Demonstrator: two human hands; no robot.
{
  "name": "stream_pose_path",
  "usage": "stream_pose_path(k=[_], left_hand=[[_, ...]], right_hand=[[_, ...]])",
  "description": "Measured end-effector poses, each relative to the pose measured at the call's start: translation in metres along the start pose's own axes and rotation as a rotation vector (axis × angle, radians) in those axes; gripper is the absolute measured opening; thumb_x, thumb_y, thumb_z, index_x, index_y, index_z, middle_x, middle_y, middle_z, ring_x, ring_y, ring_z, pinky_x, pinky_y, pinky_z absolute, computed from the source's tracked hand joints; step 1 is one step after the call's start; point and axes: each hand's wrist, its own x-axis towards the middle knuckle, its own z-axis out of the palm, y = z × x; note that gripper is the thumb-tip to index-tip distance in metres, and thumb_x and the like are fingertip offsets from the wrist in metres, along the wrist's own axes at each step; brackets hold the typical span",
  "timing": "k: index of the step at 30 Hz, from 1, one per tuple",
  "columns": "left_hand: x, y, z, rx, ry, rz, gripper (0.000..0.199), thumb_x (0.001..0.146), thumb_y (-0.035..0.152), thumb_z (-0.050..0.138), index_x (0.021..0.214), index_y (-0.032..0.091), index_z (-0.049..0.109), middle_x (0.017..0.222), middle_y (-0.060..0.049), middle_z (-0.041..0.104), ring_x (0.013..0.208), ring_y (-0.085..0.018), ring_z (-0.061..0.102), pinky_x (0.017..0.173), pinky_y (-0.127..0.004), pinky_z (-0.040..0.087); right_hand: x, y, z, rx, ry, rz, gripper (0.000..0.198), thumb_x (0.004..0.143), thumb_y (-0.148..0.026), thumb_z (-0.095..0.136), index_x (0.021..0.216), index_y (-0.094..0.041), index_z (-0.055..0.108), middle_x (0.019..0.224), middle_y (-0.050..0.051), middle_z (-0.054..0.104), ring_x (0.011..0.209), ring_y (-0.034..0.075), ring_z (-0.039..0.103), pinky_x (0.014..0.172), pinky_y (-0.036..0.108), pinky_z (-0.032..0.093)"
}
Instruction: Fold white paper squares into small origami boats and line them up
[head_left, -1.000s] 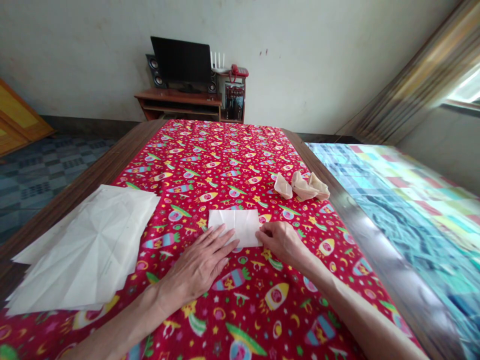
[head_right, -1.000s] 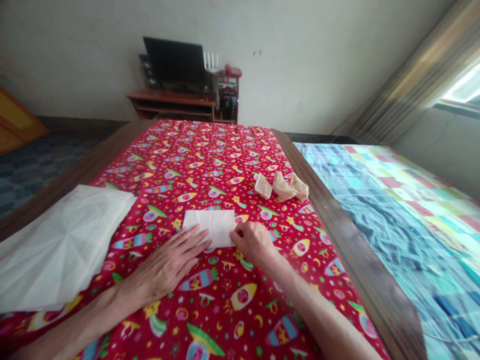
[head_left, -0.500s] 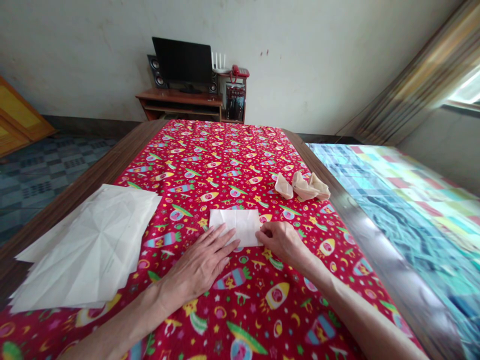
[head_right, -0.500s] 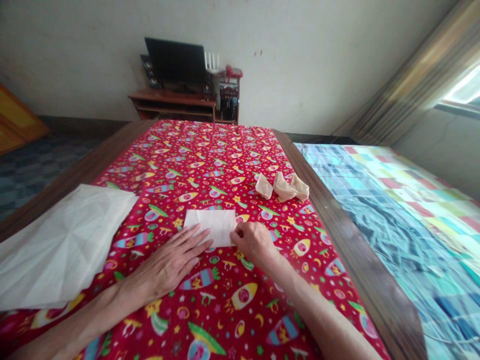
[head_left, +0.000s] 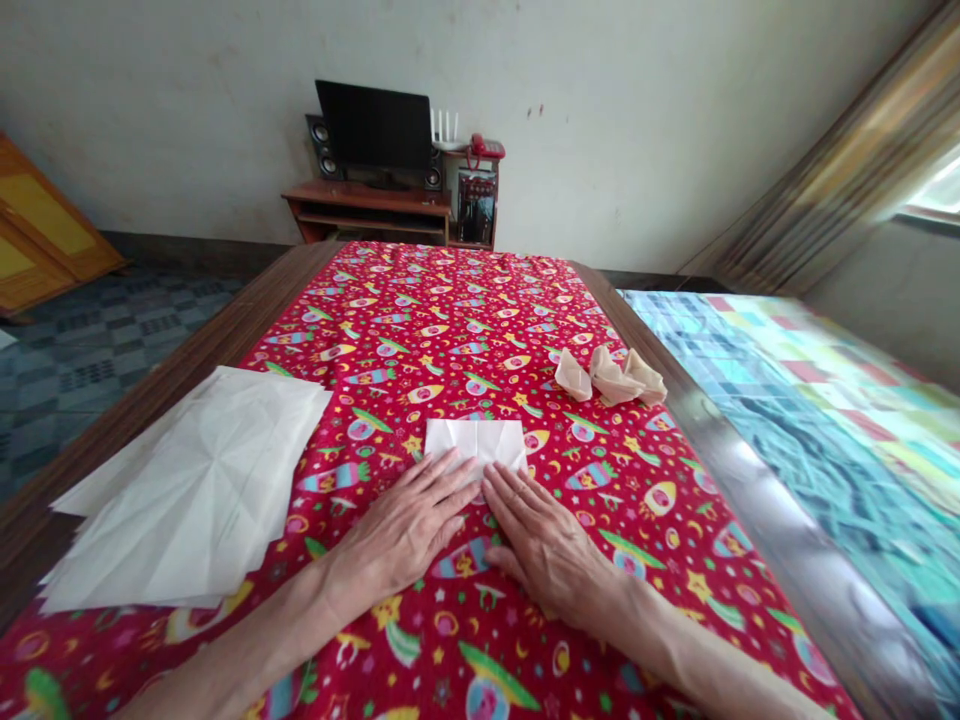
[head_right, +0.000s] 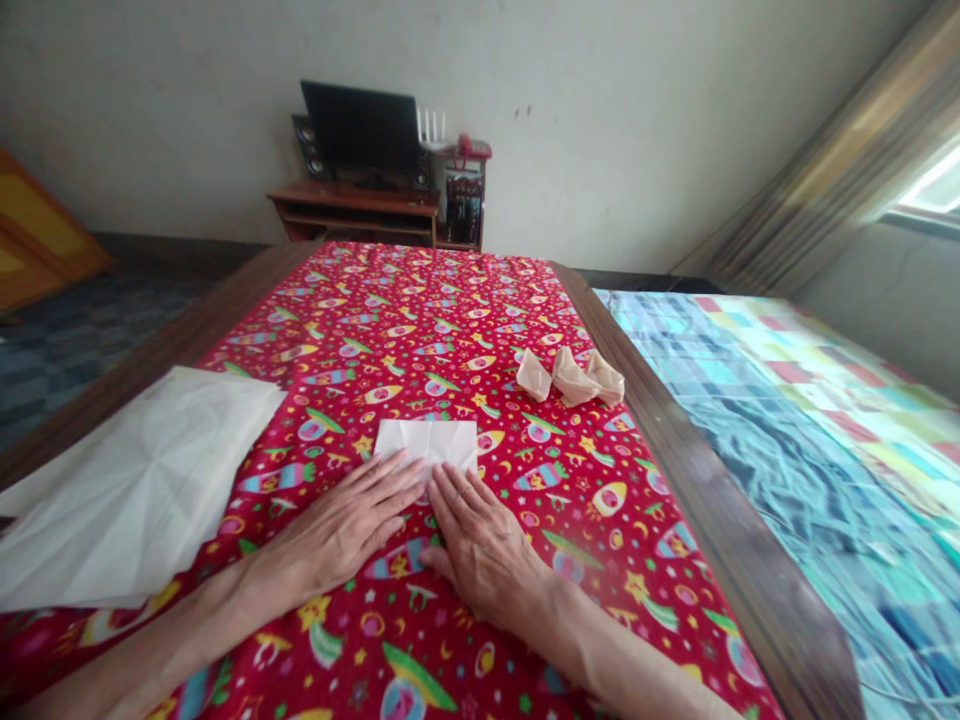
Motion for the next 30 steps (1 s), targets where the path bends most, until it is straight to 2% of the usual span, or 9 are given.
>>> stream_pose_path(k=[6, 11, 14, 16, 18, 20, 23, 26, 30], left_hand=[[-0.02, -0.006, -0.008, 0.052, -0.029, -0.018, 0.046, 0.095, 0.024, 0.04, 0.141, 0.025, 0.036, 0.148, 0.001, 0.037, 0.136, -0.019, 0.034, 0.113, -0.041, 0.029], [-0.033, -0.005, -0.015, 0.044, 0.009, -0.04, 0.041, 0.095, 0.024, 0.04, 0.137, 0.022, 0.044, 0.143, -0.003, 0.045, 0.133, -0.018, 0.039, 0.112, -0.04, 0.03], [-0.02, 0.003, -0.015, 0.008, 0.108, -0.055, 0.034, 0.096, 0.023, 0.04, 0.123, 0.015, 0.058, 0.131, -0.007, 0.057, 0.125, -0.019, 0.05, 0.11, -0.04, 0.034], [-0.003, 0.008, -0.013, -0.021, 0.139, -0.024, 0.034, 0.097, 0.025, 0.038, 0.118, 0.012, 0.061, 0.125, -0.009, 0.062, 0.12, -0.02, 0.054, 0.109, -0.038, 0.037], [0.015, 0.009, -0.008, -0.041, 0.11, -0.006, 0.036, 0.097, 0.028, 0.038, 0.122, 0.011, 0.057, 0.129, -0.01, 0.059, 0.124, -0.021, 0.05, 0.107, -0.036, 0.039], [0.031, 0.006, -0.001, -0.048, 0.073, -0.007, 0.041, 0.098, 0.032, 0.036, 0.131, 0.012, 0.048, 0.139, -0.011, 0.049, 0.132, -0.02, 0.04, 0.109, -0.035, 0.037], [0.042, -0.002, 0.009, -0.005, 0.052, -0.043, 0.049, 0.099, 0.037, 0.033, 0.141, 0.012, 0.035, 0.149, -0.011, 0.034, 0.139, -0.022, 0.027, 0.113, -0.04, 0.029], [0.041, -0.009, 0.012, 0.053, 0.053, -0.08, 0.055, 0.098, 0.042, 0.031, 0.144, 0.011, 0.03, 0.151, -0.011, 0.028, 0.141, -0.024, 0.022, 0.115, -0.042, 0.024], [0.03, -0.017, 0.008, 0.108, 0.026, -0.101, 0.055, 0.097, 0.042, 0.031, 0.143, 0.011, 0.032, 0.151, -0.012, 0.028, 0.14, -0.024, 0.024, 0.114, -0.042, 0.023]], right_hand=[[-0.021, 0.012, -0.008, -0.032, -0.024, 0.031, 0.056, 0.095, -0.034, 0.044, 0.141, -0.003, 0.036, 0.145, 0.018, 0.037, 0.137, 0.028, 0.03, 0.109, 0.043, 0.038], [-0.021, 0.008, -0.008, -0.12, 0.11, 0.018, 0.046, 0.096, -0.031, 0.041, 0.131, -0.002, 0.049, 0.133, 0.019, 0.052, 0.127, 0.03, 0.046, 0.104, 0.046, 0.043], [-0.009, 0.006, -0.009, -0.128, 0.192, 0.039, 0.036, 0.096, -0.029, 0.041, 0.117, -0.006, 0.06, 0.117, 0.017, 0.064, 0.113, 0.027, 0.057, 0.101, 0.045, 0.043], [0.002, 0.008, -0.01, -0.098, 0.211, 0.068, 0.028, 0.095, -0.025, 0.042, 0.098, -0.011, 0.066, 0.1, 0.012, 0.069, 0.097, 0.022, 0.064, 0.099, 0.042, 0.044], [0.014, 0.012, -0.01, -0.064, 0.196, 0.099, 0.028, 0.095, -0.022, 0.042, 0.079, -0.016, 0.064, 0.083, 0.007, 0.069, 0.079, 0.017, 0.065, 0.095, 0.039, 0.046], [0.025, 0.018, -0.008, -0.065, 0.171, 0.142, 0.029, 0.095, -0.019, 0.041, 0.075, -0.017, 0.062, 0.076, 0.005, 0.066, 0.075, 0.016, 0.063, 0.092, 0.038, 0.047], [0.033, 0.028, -0.002, -0.063, 0.131, 0.175, 0.024, 0.094, -0.023, 0.042, 0.097, -0.014, 0.064, 0.105, 0.014, 0.066, 0.101, 0.023, 0.06, 0.095, 0.041, 0.045], [0.031, 0.038, 0.006, -0.047, 0.085, 0.155, 0.047, 0.095, -0.033, 0.042, 0.135, -0.008, 0.044, 0.143, 0.019, 0.041, 0.133, 0.027, 0.036, 0.107, 0.046, 0.035], [0.022, 0.05, 0.011, -0.036, -0.003, 0.148, 0.056, 0.097, -0.038, 0.035, 0.143, -0.006, 0.031, 0.149, 0.017, 0.029, 0.14, 0.025, 0.024, 0.112, 0.046, 0.027]])
